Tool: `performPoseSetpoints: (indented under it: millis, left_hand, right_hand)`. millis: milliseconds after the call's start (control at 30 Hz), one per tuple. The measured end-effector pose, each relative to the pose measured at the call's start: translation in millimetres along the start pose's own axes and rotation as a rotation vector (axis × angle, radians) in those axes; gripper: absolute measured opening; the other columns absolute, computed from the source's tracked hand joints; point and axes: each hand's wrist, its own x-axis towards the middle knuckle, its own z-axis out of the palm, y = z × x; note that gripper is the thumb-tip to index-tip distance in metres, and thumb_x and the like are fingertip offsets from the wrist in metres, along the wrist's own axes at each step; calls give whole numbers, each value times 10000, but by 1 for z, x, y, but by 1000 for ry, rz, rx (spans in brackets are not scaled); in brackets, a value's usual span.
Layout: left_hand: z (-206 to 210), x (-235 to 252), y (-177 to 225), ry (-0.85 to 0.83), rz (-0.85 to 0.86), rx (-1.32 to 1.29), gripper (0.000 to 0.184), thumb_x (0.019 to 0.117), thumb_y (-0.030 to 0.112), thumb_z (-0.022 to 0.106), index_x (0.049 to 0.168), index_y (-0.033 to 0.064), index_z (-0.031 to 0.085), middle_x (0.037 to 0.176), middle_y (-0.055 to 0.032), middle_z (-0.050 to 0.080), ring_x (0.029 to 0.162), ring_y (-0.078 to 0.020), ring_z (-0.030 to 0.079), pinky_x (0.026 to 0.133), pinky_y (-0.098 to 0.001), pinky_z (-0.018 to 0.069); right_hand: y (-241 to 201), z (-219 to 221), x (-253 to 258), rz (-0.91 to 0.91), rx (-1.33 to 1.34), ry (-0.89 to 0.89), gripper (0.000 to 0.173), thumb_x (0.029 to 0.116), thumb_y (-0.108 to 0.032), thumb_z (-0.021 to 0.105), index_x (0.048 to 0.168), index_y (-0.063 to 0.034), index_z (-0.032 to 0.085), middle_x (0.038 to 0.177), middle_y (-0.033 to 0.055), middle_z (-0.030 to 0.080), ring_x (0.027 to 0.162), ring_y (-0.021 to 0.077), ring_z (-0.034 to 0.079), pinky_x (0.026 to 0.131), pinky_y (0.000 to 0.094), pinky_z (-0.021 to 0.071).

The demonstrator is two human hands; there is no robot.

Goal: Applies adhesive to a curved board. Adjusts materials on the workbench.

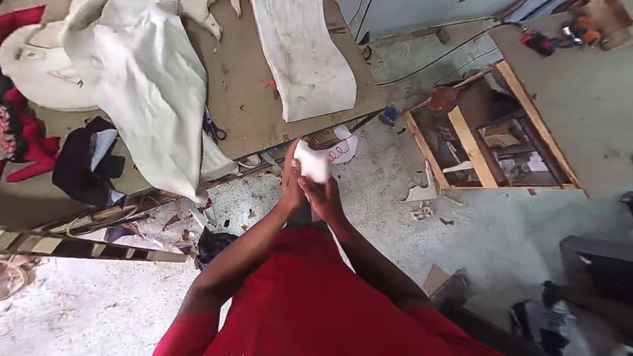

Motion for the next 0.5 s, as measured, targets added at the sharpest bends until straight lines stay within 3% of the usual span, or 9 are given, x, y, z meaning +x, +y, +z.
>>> performPoseSetpoints:
  millis: [133, 200, 300, 433, 500]
  left_hand:
    - [10, 106, -29, -107, 34, 99, 710, 1110, 499, 260, 1581, -31, 278, 1554, -184, 467, 1429, -253, 467, 1213, -446, 388]
    - [13, 157, -45, -98, 9, 109, 641, 1120, 416, 328, 1577, -32, 311, 1538, -193, 479, 1407, -252, 493, 1185, -448, 421]
    - [12, 217, -64, 22, -77, 151, 573, 1105, 314, 387, 1548, -46, 348, 1449, -186, 578, 1330, -290, 576, 1106, -488, 499]
    - [-28, 241, -113, 388, -218, 227, 505, 1080, 201, 420, 1505, -70, 382, 1388, -188, 618, 1259, -283, 623, 1064, -472, 529]
    - [-49, 228, -145, 487, -334, 278, 497, 1078, 217, 450, 1490, -59, 418, 1399, -186, 604, 1268, -255, 612, 1068, -443, 525]
  right_hand:
    - [17, -38, 118, -138, -54, 1, 323, 999, -220, 674, 1171, 52, 648, 1086, 115, 713, 972, 143, 708, 864, 352, 623]
    - [13, -68, 192, -164, -109, -84, 298, 1013, -219, 650, 1166, 35, 664, 1146, 112, 696, 1024, 144, 694, 899, 357, 613]
    - [0, -107, 305, -174, -241, -290, 302, 1023, -230, 625, 1233, -19, 672, 1343, 112, 607, 1180, 178, 632, 968, 390, 589]
    - [-1, -131, 480, -319, -474, -325, 353, 1000, -277, 680, 1273, -54, 672, 1324, 120, 644, 1212, 182, 631, 1022, 389, 551]
    - [11, -120, 573, -387, -632, -355, 418, 983, -372, 691, 1330, -140, 686, 1340, 91, 630, 1230, 183, 605, 1039, 389, 527]
